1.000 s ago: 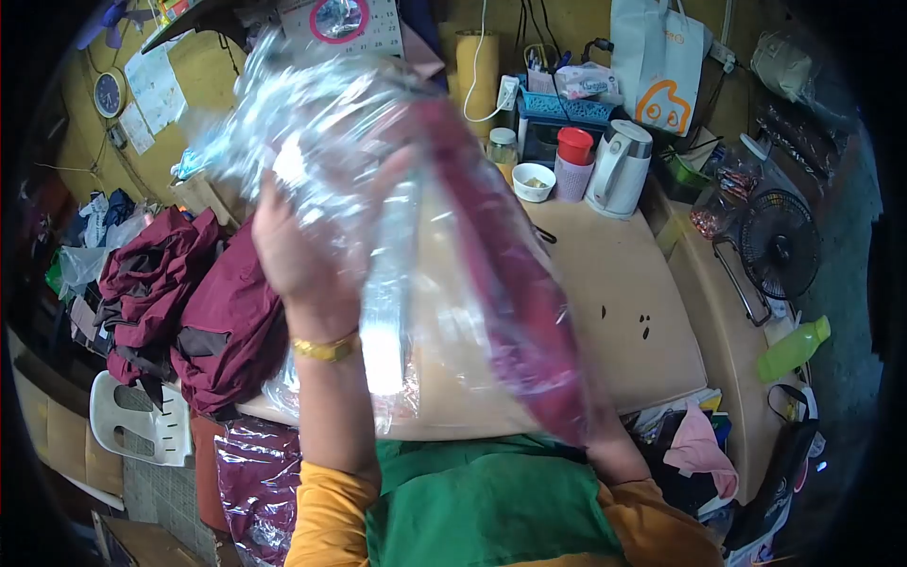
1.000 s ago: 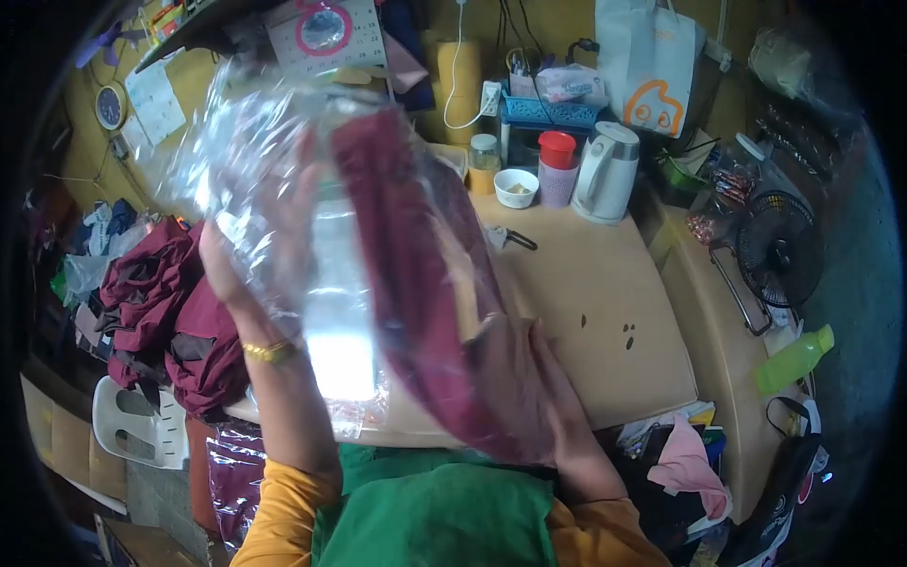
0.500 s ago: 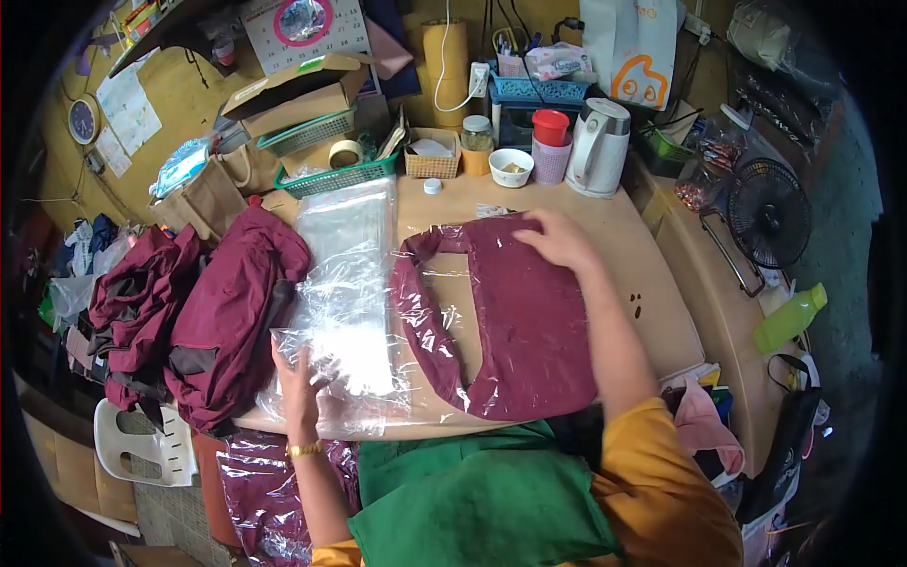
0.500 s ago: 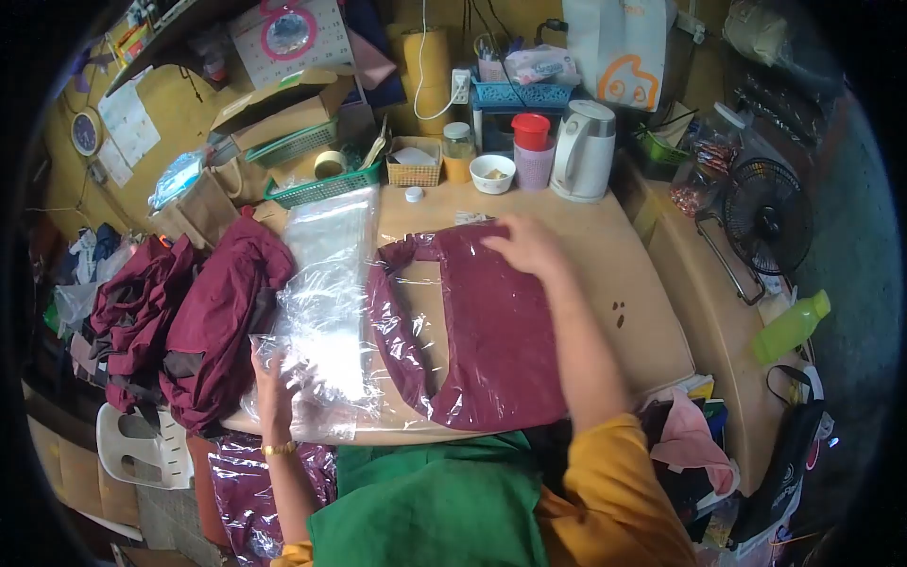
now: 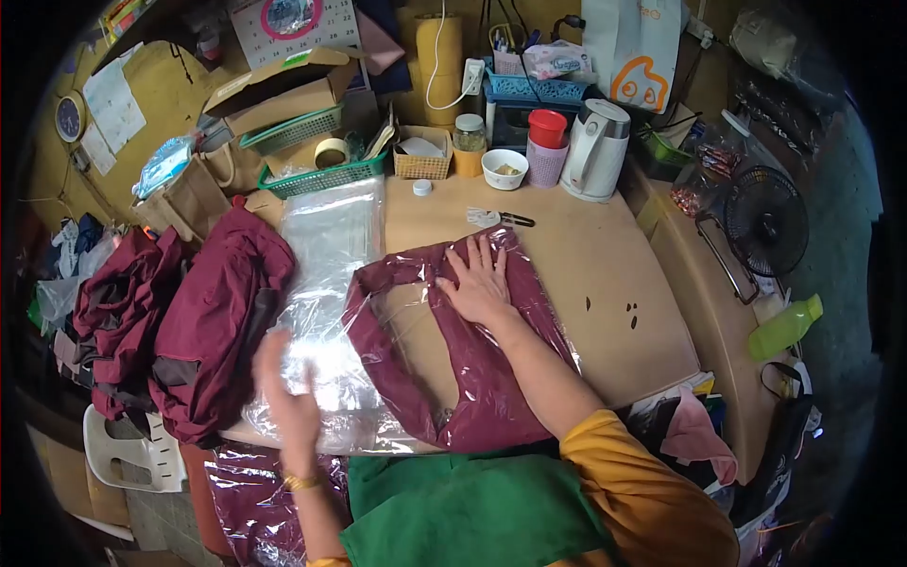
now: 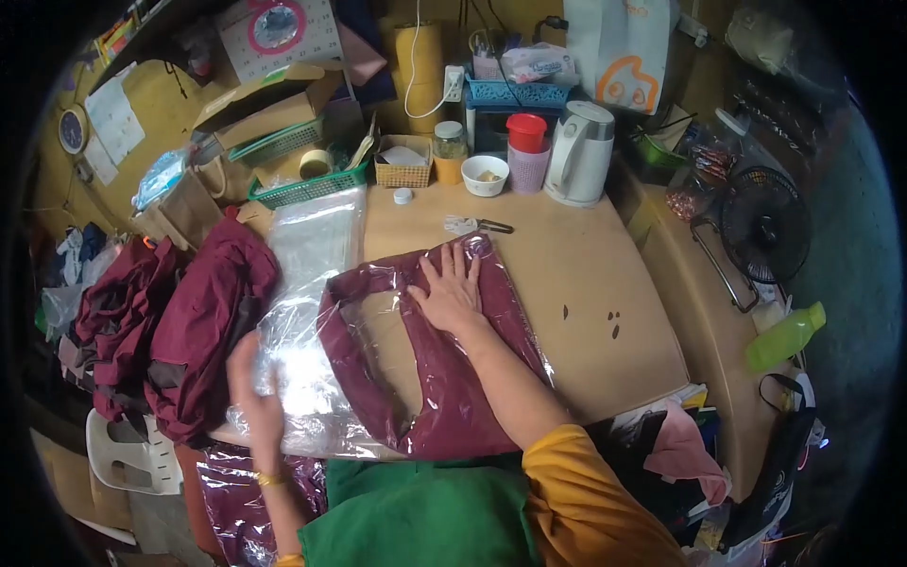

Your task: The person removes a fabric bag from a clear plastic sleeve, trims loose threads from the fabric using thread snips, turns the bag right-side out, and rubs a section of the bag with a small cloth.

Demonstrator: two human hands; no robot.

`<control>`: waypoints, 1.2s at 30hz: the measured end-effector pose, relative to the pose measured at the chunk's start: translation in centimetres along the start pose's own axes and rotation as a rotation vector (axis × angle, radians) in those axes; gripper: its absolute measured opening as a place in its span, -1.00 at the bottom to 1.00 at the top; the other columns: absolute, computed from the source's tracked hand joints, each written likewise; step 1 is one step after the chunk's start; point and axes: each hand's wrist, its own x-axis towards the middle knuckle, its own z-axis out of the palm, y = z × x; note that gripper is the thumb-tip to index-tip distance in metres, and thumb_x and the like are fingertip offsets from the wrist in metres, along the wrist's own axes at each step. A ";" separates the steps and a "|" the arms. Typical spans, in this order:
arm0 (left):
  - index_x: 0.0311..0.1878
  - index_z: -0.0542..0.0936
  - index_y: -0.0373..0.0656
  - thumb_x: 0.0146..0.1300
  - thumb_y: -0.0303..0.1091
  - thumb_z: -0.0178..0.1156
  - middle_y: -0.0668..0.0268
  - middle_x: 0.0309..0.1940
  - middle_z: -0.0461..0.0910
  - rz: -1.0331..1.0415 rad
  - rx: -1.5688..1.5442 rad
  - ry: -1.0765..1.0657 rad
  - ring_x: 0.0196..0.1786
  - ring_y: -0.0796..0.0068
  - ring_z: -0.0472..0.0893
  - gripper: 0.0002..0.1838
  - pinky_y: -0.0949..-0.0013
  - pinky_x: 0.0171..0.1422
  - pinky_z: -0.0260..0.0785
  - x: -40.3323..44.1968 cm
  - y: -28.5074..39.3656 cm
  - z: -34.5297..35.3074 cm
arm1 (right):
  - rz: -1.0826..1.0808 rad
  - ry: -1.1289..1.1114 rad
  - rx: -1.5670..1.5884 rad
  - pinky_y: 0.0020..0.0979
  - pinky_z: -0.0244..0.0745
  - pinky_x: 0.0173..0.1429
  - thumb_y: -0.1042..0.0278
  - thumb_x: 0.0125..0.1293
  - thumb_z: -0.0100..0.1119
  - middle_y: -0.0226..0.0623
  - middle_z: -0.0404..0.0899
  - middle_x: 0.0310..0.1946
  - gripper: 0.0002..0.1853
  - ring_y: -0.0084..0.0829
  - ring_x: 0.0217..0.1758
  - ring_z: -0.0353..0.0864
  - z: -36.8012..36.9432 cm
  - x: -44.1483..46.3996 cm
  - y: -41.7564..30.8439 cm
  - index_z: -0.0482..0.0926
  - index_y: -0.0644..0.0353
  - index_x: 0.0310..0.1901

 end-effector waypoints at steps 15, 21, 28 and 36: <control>0.57 0.13 -0.05 0.32 0.21 0.08 0.07 0.57 0.06 -0.305 0.515 -0.363 0.60 -0.10 -0.01 -0.13 -0.42 0.55 -0.33 -3.4 -4.7 5.2 | 0.458 0.170 0.105 0.23 -0.13 0.49 -0.16 0.35 0.14 -0.03 0.37 0.29 -0.35 -0.02 0.48 0.19 -3.3 2.5 7.5 0.37 0.13 0.30; 0.51 0.22 -0.09 0.28 0.10 0.18 0.00 0.52 0.12 -0.303 0.477 -0.322 0.57 -0.12 0.06 -0.18 -0.35 0.55 -0.26 -3.2 -3.9 4.8 | 0.103 0.483 0.268 0.12 0.05 0.43 -0.04 0.28 0.25 -0.05 0.38 0.29 -0.47 -0.01 0.37 0.29 -1.5 2.7 8.4 0.47 0.09 0.17; 0.42 0.30 -0.20 0.35 -0.12 0.19 -0.15 0.15 0.45 -0.377 0.324 0.093 0.15 -0.17 0.48 -0.35 0.00 0.21 0.34 2.2 -6.4 3.3 | -0.066 0.108 0.413 -0.10 0.24 0.34 0.20 0.26 0.32 -0.17 0.50 0.09 -0.63 -0.07 0.25 0.38 -1.6 2.2 6.3 0.55 0.13 0.04; -0.35 0.62 -0.33 0.34 -0.26 0.30 0.30 -0.52 0.63 -0.475 -0.201 0.114 -0.45 0.53 0.55 -0.72 0.36 -0.31 0.37 6.1 -14.5 2.2 | -0.137 0.015 0.063 0.05 -0.23 0.62 -0.22 0.41 0.00 -0.09 0.20 0.49 -0.29 -0.16 0.60 0.05 -0.9 1.6 5.2 0.29 0.09 0.43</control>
